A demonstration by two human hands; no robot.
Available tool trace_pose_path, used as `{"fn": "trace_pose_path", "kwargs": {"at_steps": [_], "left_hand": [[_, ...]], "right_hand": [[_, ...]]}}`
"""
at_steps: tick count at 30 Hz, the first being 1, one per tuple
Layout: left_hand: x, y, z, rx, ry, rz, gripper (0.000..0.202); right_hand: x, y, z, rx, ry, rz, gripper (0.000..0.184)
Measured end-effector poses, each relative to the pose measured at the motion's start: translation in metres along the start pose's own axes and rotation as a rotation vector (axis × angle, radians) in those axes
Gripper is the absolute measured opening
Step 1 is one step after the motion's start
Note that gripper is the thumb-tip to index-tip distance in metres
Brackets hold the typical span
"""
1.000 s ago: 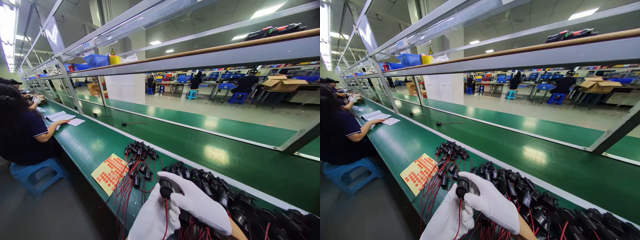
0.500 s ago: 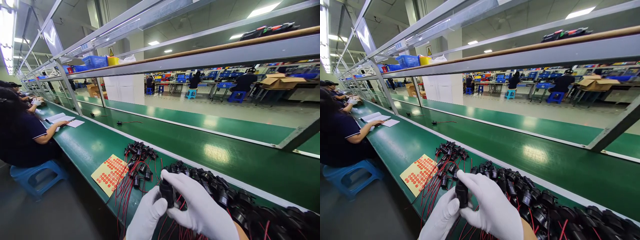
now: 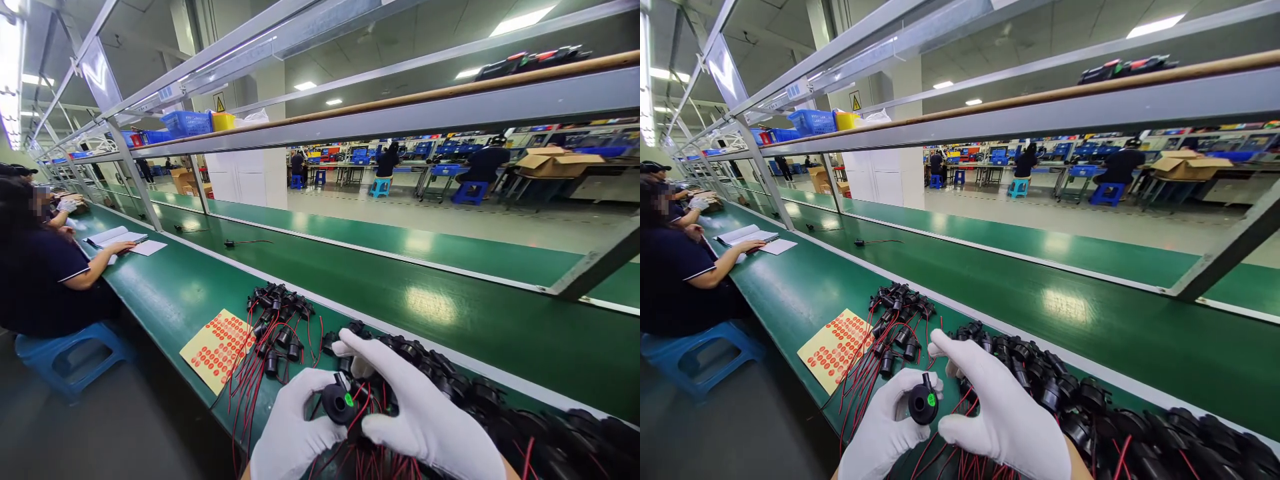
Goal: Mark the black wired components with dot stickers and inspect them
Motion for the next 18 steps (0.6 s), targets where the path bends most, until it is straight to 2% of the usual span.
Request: {"fn": "trace_pose_path", "kwargs": {"at_steps": [5,8,11,15,16,18], "left_hand": [[0.003,0.0,0.0,0.014,0.067,0.079,0.045],[0.011,0.001,-0.002,0.058,0.047,0.178,0.039],[0.022,0.004,-0.007,0.18,0.061,0.253,0.033],[0.025,0.001,-0.016,0.421,0.082,0.217,0.037],[0.022,0.0,-0.016,0.431,0.072,0.185,0.038],[0.008,0.004,-0.013,0.322,-0.025,0.02,0.047]], "right_hand": [[-0.02,0.002,0.002,-0.014,-0.12,-0.115,0.103],[-0.032,0.003,0.007,-0.031,-0.139,-0.1,0.085],[-0.033,0.004,0.014,-0.05,-0.068,0.046,0.064],[-0.017,0.005,0.016,-0.02,0.071,0.209,0.051],[-0.011,0.006,0.015,-0.03,0.111,0.224,0.049],[-0.001,0.01,0.013,-0.065,0.185,0.26,0.052]]}}
Point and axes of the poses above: each hand's wrist, its own z-axis towards the middle knuckle, its own y-axis out of the palm, x = y × z, the point moved 6 cm from there along z, towards the middle knuckle, and after that the axes turned 12 degrees about x, right-handed, at the moved point
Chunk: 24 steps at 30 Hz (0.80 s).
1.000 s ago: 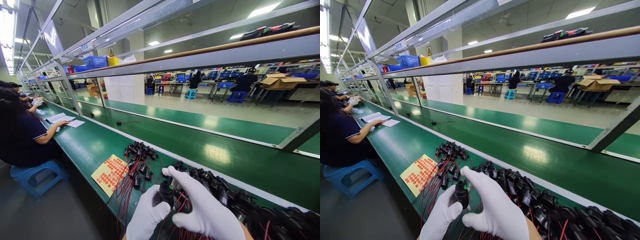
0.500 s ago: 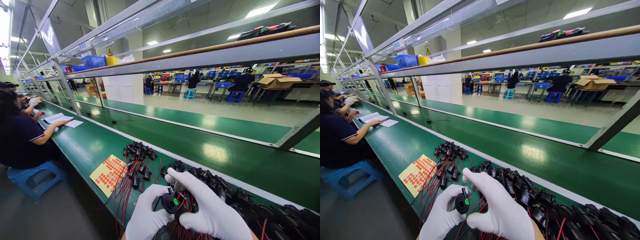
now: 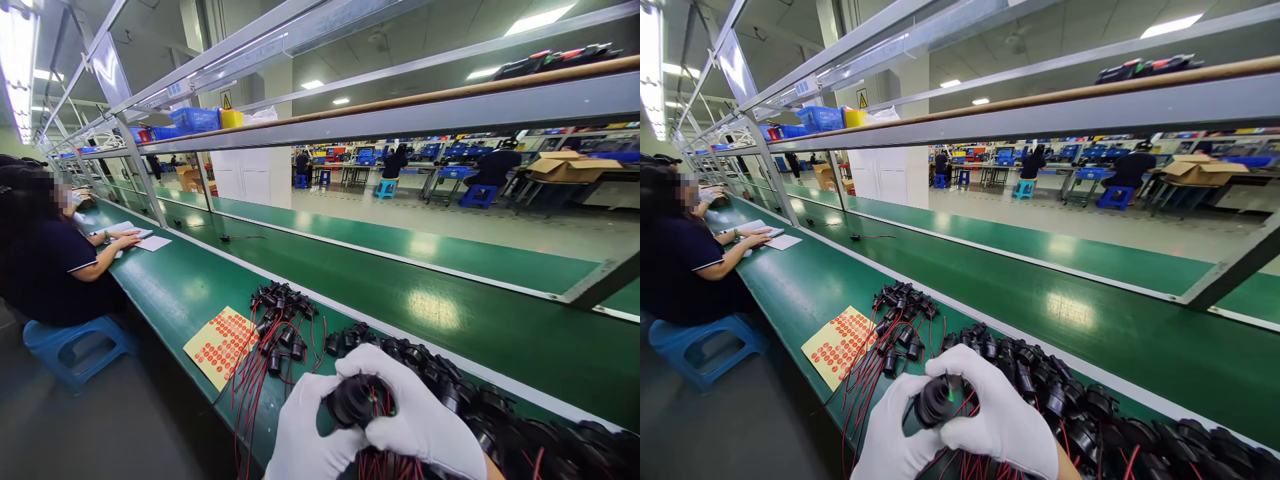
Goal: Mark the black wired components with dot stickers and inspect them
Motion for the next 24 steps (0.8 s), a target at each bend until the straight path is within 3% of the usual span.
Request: {"fn": "trace_pose_path", "kwargs": {"at_steps": [3,5,7,9,11,13,14,17,19,21,24], "left_hand": [[-0.029,0.018,-0.002,-0.259,-0.389,-0.44,0.069],[-0.043,0.032,-0.008,-0.35,-0.627,-0.734,0.07],[-0.051,0.043,-0.012,-0.389,-0.718,-0.867,0.068],[-0.055,0.041,-0.006,-0.297,-0.553,-0.634,0.064],[-0.049,0.025,0.008,-0.121,-0.215,-0.049,0.052],[-0.036,0.009,0.022,-0.005,0.037,0.417,0.04],[-0.033,0.002,0.028,0.004,0.072,0.497,0.039],[-0.032,-0.02,0.045,-0.008,-0.015,0.289,0.046],[-0.036,-0.031,0.049,-0.033,-0.094,0.117,0.049],[-0.042,-0.036,0.047,-0.068,-0.181,-0.023,0.045],[-0.054,-0.034,0.037,-0.13,-0.314,-0.163,0.036]], "right_hand": [[0.009,0.003,0.001,-0.035,0.087,0.083,0.058],[0.011,0.01,0.003,-0.059,0.141,0.119,0.052],[0.01,0.022,0.002,-0.108,0.192,0.136,0.044],[0.007,0.033,0.002,-0.152,0.229,0.124,0.037],[0.005,0.033,0.006,-0.165,0.242,0.036,0.031],[0.003,0.011,0.021,-0.077,0.207,-0.256,0.024],[0.002,-0.01,0.033,0.015,0.184,-0.453,0.023],[-0.004,-0.087,0.077,0.341,0.144,-0.955,0.034],[0.001,-0.124,0.111,0.41,0.151,-1.117,0.04],[0.022,-0.139,0.142,0.327,0.188,-1.235,0.034],[0.074,-0.122,0.169,0.08,0.295,-1.331,0.028]]}}
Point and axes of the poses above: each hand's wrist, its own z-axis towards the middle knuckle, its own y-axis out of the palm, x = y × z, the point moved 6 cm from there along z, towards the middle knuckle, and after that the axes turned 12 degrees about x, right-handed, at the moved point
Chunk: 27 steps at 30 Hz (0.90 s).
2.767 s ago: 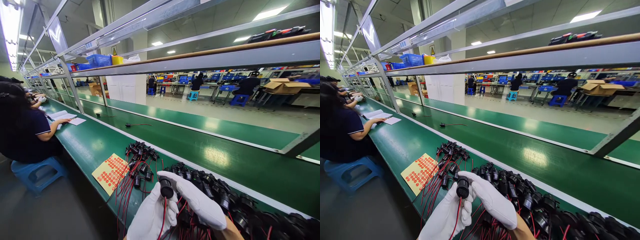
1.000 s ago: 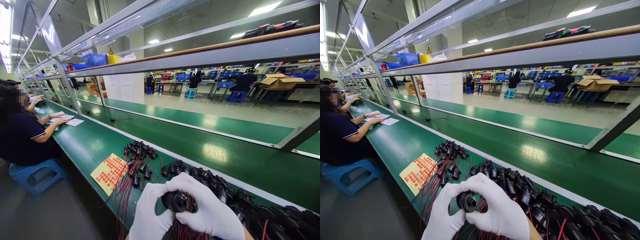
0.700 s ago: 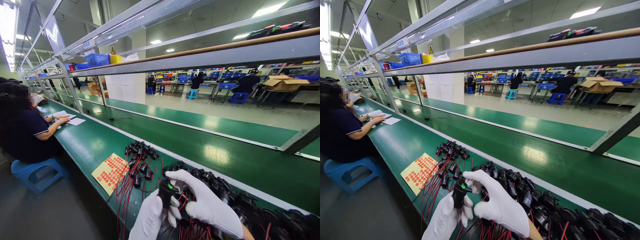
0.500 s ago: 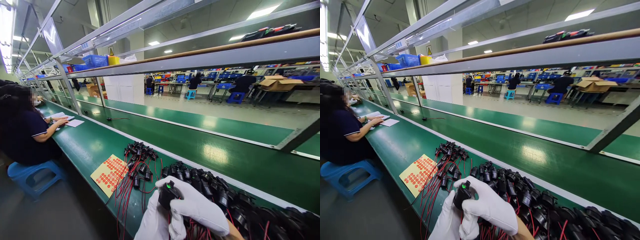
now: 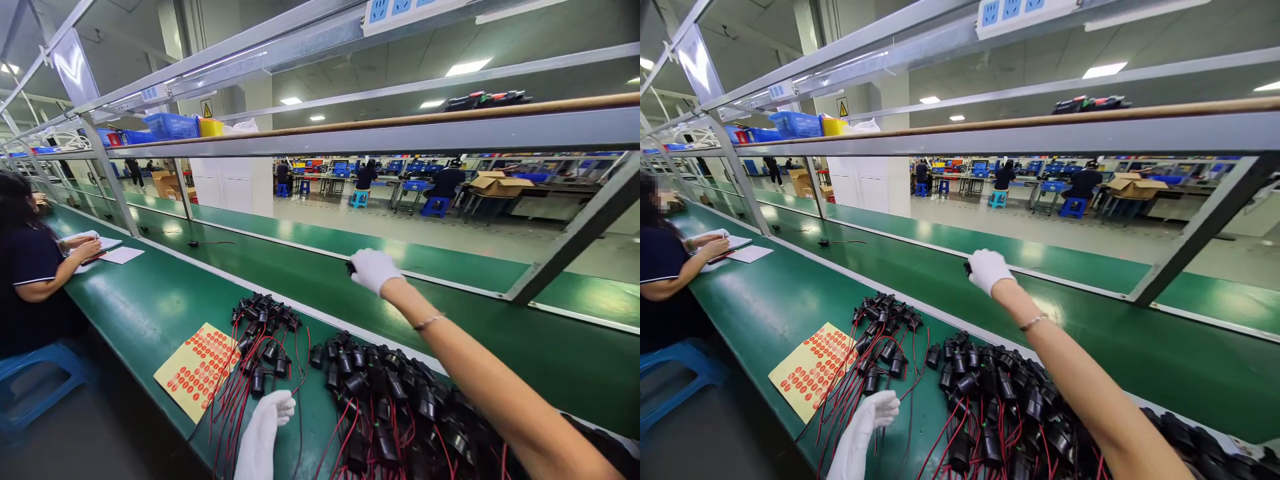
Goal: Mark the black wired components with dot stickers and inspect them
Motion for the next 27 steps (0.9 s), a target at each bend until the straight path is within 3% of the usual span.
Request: {"fn": "trace_pose_path", "kwargs": {"at_steps": [3,6,10,15,20,24,27], "left_hand": [[-0.014,0.001,-0.004,-0.043,-0.111,-0.049,0.031],[-0.023,-0.005,-0.002,-0.053,-0.192,-0.051,0.029],[-0.032,-0.014,0.006,-0.053,-0.26,-0.051,0.033],[-0.042,-0.008,0.011,-0.063,-0.24,-0.054,0.032],[-0.03,-0.007,0.012,0.02,-0.119,-0.016,0.026],[-0.002,-0.004,0.017,0.212,0.058,0.16,0.031],[0.012,0.017,0.02,0.205,0.108,0.244,0.027]], "right_hand": [[-0.022,0.058,0.002,-0.204,-0.067,-0.057,0.03],[-0.036,0.094,-0.006,-0.319,-0.121,-0.084,0.03],[-0.052,0.106,-0.022,-0.332,-0.226,-0.079,0.033],[-0.099,0.113,-0.083,-0.42,-0.452,-0.023,0.032],[-0.125,0.099,-0.116,-0.387,-0.511,-0.107,0.03],[-0.132,0.054,-0.126,-0.225,-0.53,-0.127,0.034],[-0.146,0.019,-0.148,-0.101,-0.56,-0.101,0.028]]}}
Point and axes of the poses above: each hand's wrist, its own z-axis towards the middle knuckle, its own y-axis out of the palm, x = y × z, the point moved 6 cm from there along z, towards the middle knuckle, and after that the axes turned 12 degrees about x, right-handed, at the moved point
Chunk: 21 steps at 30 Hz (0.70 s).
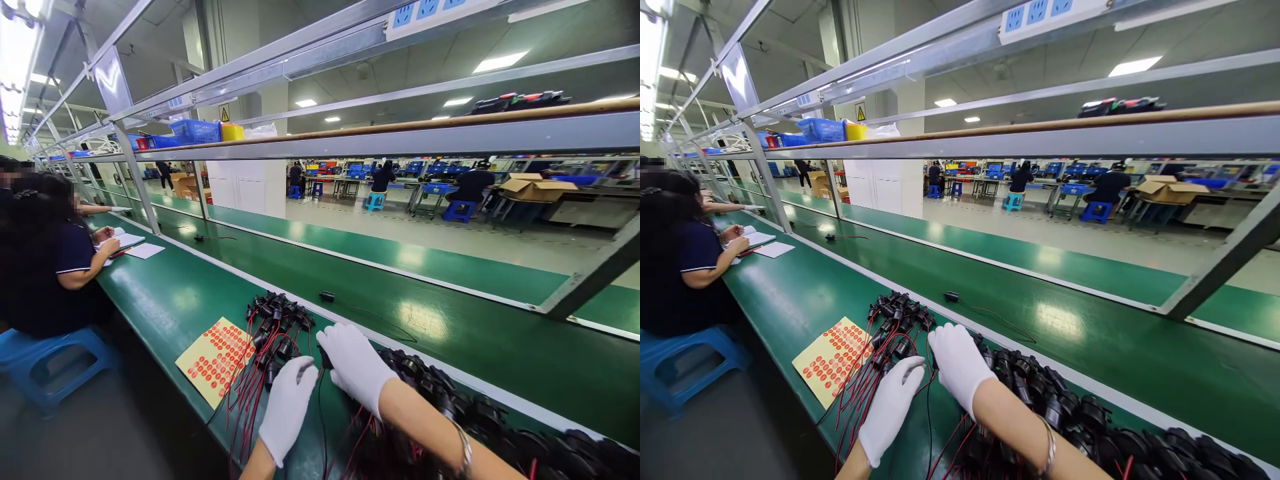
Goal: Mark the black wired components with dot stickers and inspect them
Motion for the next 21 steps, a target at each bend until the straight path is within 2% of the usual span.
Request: {"fn": "trace_pose_path", "kwargs": {"at_steps": [3,6,8,9,11,12,14,16,21], "left_hand": [[0.007,0.019,-0.007,-0.126,-0.007,-0.079,0.023],[0.002,0.023,-0.019,-0.215,-0.078,-0.267,0.025],[-0.004,0.022,-0.027,-0.272,-0.224,-0.526,0.034],[-0.005,0.022,-0.03,-0.29,-0.3,-0.643,0.041],[-0.004,0.024,-0.037,-0.31,-0.462,-0.812,0.051],[-0.002,0.026,-0.04,-0.318,-0.537,-0.858,0.052],[0.005,0.033,-0.048,-0.356,-0.71,-0.995,0.051],[0.014,0.039,-0.054,-0.375,-0.834,-1.114,0.049],[0.022,0.043,-0.061,-0.352,-0.901,-1.207,0.046]], "right_hand": [[-0.021,-0.021,-0.019,0.068,-0.019,0.023,0.035],[-0.022,-0.03,-0.039,0.13,-0.044,0.122,0.054],[-0.009,-0.037,-0.053,0.273,-0.038,0.34,0.065],[0.002,-0.041,-0.06,0.365,-0.012,0.481,0.064],[0.025,-0.043,-0.073,0.512,0.085,0.74,0.049],[0.033,-0.04,-0.077,0.535,0.138,0.823,0.042],[0.041,-0.033,-0.081,0.504,0.212,0.924,0.036],[0.038,-0.027,-0.08,0.45,0.231,0.971,0.035],[0.03,-0.022,-0.075,0.405,0.237,0.999,0.034]]}}
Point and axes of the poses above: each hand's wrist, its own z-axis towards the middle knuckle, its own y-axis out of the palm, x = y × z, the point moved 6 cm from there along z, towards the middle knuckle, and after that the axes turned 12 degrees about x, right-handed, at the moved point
